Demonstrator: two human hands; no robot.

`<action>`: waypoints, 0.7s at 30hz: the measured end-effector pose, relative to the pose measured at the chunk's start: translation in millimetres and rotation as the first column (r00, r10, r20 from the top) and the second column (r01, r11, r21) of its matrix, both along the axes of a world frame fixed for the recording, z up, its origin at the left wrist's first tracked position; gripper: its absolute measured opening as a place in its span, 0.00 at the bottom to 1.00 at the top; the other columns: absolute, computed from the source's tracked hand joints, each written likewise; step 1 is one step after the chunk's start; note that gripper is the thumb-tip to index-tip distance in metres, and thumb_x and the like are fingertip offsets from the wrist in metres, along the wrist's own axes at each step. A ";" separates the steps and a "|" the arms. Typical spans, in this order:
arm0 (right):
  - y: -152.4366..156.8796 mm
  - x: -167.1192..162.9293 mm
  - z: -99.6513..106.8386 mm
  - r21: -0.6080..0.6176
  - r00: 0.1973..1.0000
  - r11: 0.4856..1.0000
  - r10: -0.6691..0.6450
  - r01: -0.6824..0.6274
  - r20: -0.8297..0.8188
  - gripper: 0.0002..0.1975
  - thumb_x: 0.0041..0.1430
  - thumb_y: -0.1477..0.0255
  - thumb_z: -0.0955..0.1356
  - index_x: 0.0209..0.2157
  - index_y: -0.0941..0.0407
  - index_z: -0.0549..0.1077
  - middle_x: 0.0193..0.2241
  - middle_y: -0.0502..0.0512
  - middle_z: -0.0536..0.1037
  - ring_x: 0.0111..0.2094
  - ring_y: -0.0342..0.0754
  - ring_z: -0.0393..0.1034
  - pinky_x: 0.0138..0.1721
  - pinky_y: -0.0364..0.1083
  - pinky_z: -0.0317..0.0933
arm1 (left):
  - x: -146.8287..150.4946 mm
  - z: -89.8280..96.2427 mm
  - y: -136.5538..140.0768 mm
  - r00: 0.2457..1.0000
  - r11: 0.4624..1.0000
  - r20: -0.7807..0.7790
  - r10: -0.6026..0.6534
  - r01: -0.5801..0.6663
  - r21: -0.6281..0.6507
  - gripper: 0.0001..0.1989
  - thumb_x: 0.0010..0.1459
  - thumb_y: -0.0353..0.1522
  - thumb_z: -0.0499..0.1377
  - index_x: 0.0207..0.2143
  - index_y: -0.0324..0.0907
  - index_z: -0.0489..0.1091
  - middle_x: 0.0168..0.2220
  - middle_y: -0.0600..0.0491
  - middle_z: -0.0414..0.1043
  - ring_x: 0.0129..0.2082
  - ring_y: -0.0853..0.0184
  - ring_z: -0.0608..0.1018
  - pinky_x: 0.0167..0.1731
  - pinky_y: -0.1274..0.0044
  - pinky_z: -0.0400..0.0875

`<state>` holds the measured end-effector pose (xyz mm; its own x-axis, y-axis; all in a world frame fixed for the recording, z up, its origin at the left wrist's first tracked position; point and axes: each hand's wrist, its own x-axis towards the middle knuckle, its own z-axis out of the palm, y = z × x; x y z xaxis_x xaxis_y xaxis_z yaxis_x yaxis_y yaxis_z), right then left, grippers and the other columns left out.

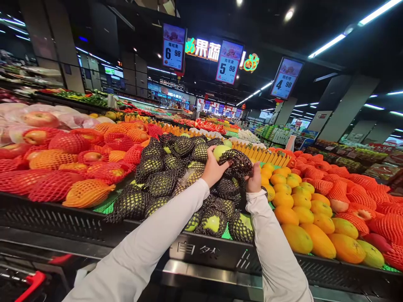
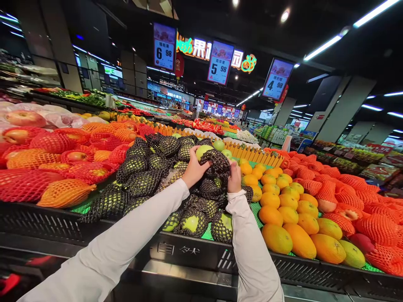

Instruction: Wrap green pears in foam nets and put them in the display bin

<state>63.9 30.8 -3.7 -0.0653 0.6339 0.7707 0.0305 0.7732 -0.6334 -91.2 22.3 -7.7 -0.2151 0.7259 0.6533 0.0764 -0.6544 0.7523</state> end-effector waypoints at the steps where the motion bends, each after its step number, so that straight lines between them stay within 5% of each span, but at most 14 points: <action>1: 0.3 -0.8 0.4 -0.014 0.998 0.998 0.054 -0.054 -0.012 0.27 0.59 0.45 0.62 0.38 0.54 0.76 0.38 0.56 0.77 0.45 0.54 0.72 0.50 0.53 0.66 | 0.2 0.0 0.0 1.000 1.000 0.004 0.001 -0.001 0.004 0.35 0.51 0.35 0.67 0.53 0.42 0.48 0.52 0.43 0.61 0.50 0.61 0.71 0.53 0.69 0.65; 4: -1.8 -4.2 3.5 -0.106 0.980 0.977 0.179 -0.188 -0.084 0.20 0.48 0.56 0.74 0.36 0.55 0.75 0.36 0.53 0.77 0.39 0.51 0.71 0.46 0.51 0.67 | 1.2 1.1 -1.1 1.000 1.000 0.015 0.002 -0.003 0.018 0.34 0.51 0.34 0.66 0.53 0.42 0.48 0.52 0.44 0.62 0.49 0.62 0.71 0.53 0.70 0.65; 7: -6.3 -6.8 8.2 -0.239 0.937 0.923 0.239 -0.301 -0.256 0.17 0.44 0.61 0.74 0.34 0.55 0.73 0.32 0.51 0.76 0.33 0.47 0.70 0.40 0.49 0.68 | 1.7 4.3 -3.6 0.998 1.000 0.059 -0.014 0.014 -0.010 0.32 0.51 0.34 0.65 0.52 0.42 0.50 0.50 0.45 0.63 0.47 0.64 0.71 0.52 0.71 0.65; 11: -10.1 -7.0 12.5 -0.262 0.866 0.871 0.292 -0.416 -0.405 0.16 0.41 0.63 0.74 0.29 0.53 0.67 0.22 0.47 0.68 0.27 0.44 0.66 0.34 0.46 0.67 | 1.1 7.1 -4.1 0.971 0.976 0.208 -0.118 0.152 -0.155 0.25 0.54 0.38 0.61 0.50 0.43 0.54 0.45 0.49 0.66 0.40 0.66 0.73 0.34 0.76 0.70; 14: -10.4 -6.5 12.4 -0.267 0.855 0.851 0.328 -0.452 -0.402 0.18 0.43 0.60 0.74 0.30 0.53 0.64 0.19 0.44 0.61 0.21 0.41 0.58 0.23 0.42 0.60 | -0.3 5.1 -0.7 0.924 0.945 0.322 -0.204 0.272 -0.181 0.22 0.54 0.42 0.59 0.48 0.45 0.57 0.44 0.51 0.68 0.37 0.67 0.73 0.26 0.80 0.67; 17: -10.8 -6.1 11.4 -0.308 0.852 0.825 0.342 -0.474 -0.396 0.24 0.44 0.53 0.74 0.34 0.53 0.65 0.22 0.45 0.63 0.18 0.39 0.53 0.16 0.41 0.48 | -1.8 1.8 2.5 0.874 0.914 0.402 -0.274 0.367 -0.175 0.24 0.51 0.49 0.58 0.44 0.45 0.61 0.43 0.51 0.70 0.38 0.64 0.75 0.24 0.79 0.69; 21: -10.3 -2.6 11.9 -0.306 0.849 0.822 0.348 -0.480 -0.397 0.25 0.44 0.53 0.74 0.37 0.52 0.65 0.24 0.45 0.65 0.17 0.38 0.52 0.17 0.41 0.49 | -1.5 -0.9 1.8 0.882 0.875 0.388 -0.266 0.390 -0.286 0.30 0.44 0.56 0.59 0.40 0.43 0.65 0.42 0.47 0.72 0.38 0.60 0.76 0.20 0.78 0.67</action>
